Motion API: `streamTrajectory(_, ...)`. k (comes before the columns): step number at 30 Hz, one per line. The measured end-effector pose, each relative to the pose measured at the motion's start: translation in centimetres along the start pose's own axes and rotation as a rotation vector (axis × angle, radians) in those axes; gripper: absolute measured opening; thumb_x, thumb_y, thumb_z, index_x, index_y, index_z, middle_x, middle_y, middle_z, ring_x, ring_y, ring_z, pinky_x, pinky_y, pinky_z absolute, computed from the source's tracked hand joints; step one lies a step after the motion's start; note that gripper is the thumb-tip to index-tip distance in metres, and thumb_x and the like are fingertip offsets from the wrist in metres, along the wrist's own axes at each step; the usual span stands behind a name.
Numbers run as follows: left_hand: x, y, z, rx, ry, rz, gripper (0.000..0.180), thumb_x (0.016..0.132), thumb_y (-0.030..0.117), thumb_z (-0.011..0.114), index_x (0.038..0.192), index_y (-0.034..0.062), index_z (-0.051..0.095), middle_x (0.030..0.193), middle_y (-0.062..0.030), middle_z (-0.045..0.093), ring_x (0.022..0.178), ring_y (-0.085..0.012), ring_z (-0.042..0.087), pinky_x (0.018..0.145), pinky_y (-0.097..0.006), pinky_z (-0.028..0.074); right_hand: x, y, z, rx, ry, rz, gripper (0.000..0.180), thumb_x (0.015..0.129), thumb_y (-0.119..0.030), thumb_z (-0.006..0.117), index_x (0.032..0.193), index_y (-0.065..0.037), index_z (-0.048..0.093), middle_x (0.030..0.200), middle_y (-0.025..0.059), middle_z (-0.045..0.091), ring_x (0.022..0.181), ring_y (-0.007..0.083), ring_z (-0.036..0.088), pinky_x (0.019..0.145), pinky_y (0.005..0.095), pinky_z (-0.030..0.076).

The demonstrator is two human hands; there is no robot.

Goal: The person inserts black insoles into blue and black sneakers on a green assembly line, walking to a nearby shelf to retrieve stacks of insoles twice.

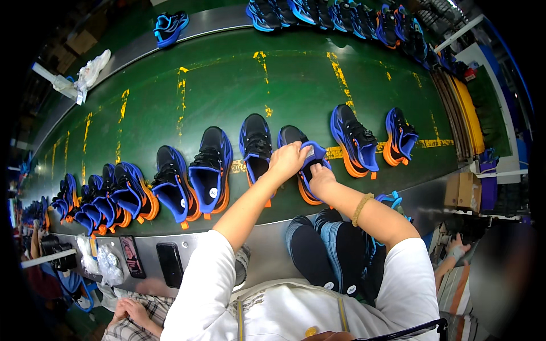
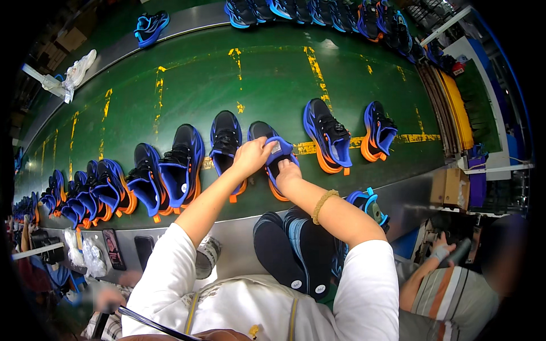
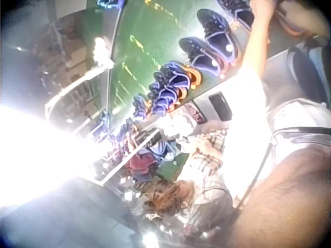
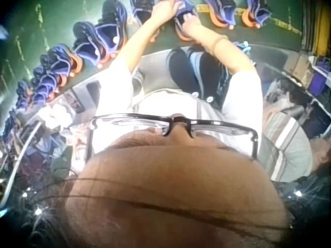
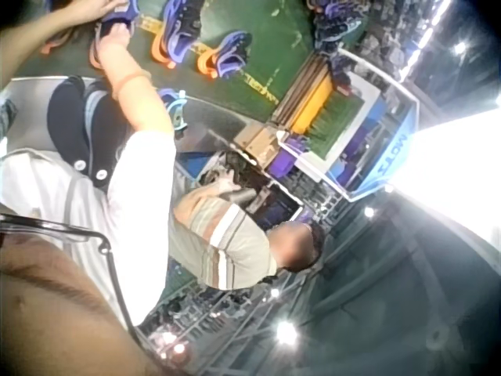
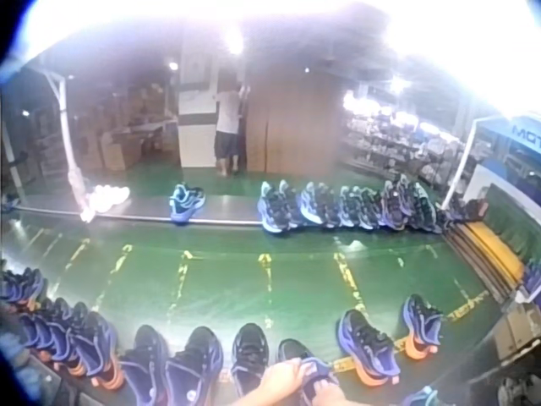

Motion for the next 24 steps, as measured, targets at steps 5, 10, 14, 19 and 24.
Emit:
streamTrajectory(5,-0.7,1.5,1.4,-0.267,0.143,-0.139,0.044,0.084,0.037,0.046,0.101,-0.0027,0.053,0.094,-0.0246,0.058,0.088,-0.0391,0.056,0.075,-0.043,0.045,0.2,1.2,-1.0,0.114,-0.104,-0.071,0.042,0.082,-0.018,0.043,0.12,-0.001,0.049,0.136,0.0179,0.028,0.124,0.0344,0.027,0.102,0.038,0.023)
streamTrajectory(10,-1.3,2.0,4.0,-0.194,0.316,0.145,0.04,0.085,0.029,0.049,0.104,-0.0056,0.046,0.085,-0.024,0.057,0.077,-0.0393,0.057,0.066,-0.043,0.047,3.9,2.5,2.5,0.487,0.327,-0.221,0.042,0.081,-0.016,0.044,0.12,0.001,0.043,0.126,0.0226,0.04,0.116,0.028,0.042,0.099,0.0385,0.03)
streamTrajectory(14,-1.9,1.1,4.3,-0.148,0.241,0.232,0.041,0.083,0.024,0.054,0.107,-0.0066,0.043,0.082,-0.0235,0.056,0.074,-0.0387,0.056,0.063,-0.043,0.046,4.9,1.5,3.6,0.431,0.431,-0.146,0.042,0.081,-0.016,0.044,0.119,0.001,0.044,0.126,0.0224,0.041,0.116,0.0283,0.042,0.099,0.0384,0.031)
streamTrajectory(19,-1.9,0.5,4.9,-0.108,0.222,0.323,0.043,0.08,0.021,0.058,0.107,-0.0089,0.042,0.08,-0.022,0.056,0.072,-0.0371,0.056,0.063,-0.042,0.045,5.8,1.7,4.3,0.412,0.51,-0.099,0.041,0.081,-0.016,0.044,0.119,0.001,0.044,0.125,0.0222,0.042,0.115,0.0285,0.042,0.098,0.0383,0.031)
streamTrajectory(24,-1.6,0.1,5.1,0.023,0.318,0.435,0.045,0.078,0.021,0.06,0.107,-0.0083,0.043,0.074,-0.0145,0.054,0.065,-0.0287,0.055,0.059,-0.037,0.045,5.9,1.6,4.3,0.404,0.52,-0.107,0.041,0.081,-0.017,0.044,0.118,0.001,0.045,0.125,0.022,0.042,0.115,0.0288,0.043,0.098,0.0382,0.031)
Point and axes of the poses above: each hand's wrist, its own x-axis towards the middle knuckle, its own z-axis out of the palm, y = z × x, the point moved 1 cm from there along x, towards the middle knuckle
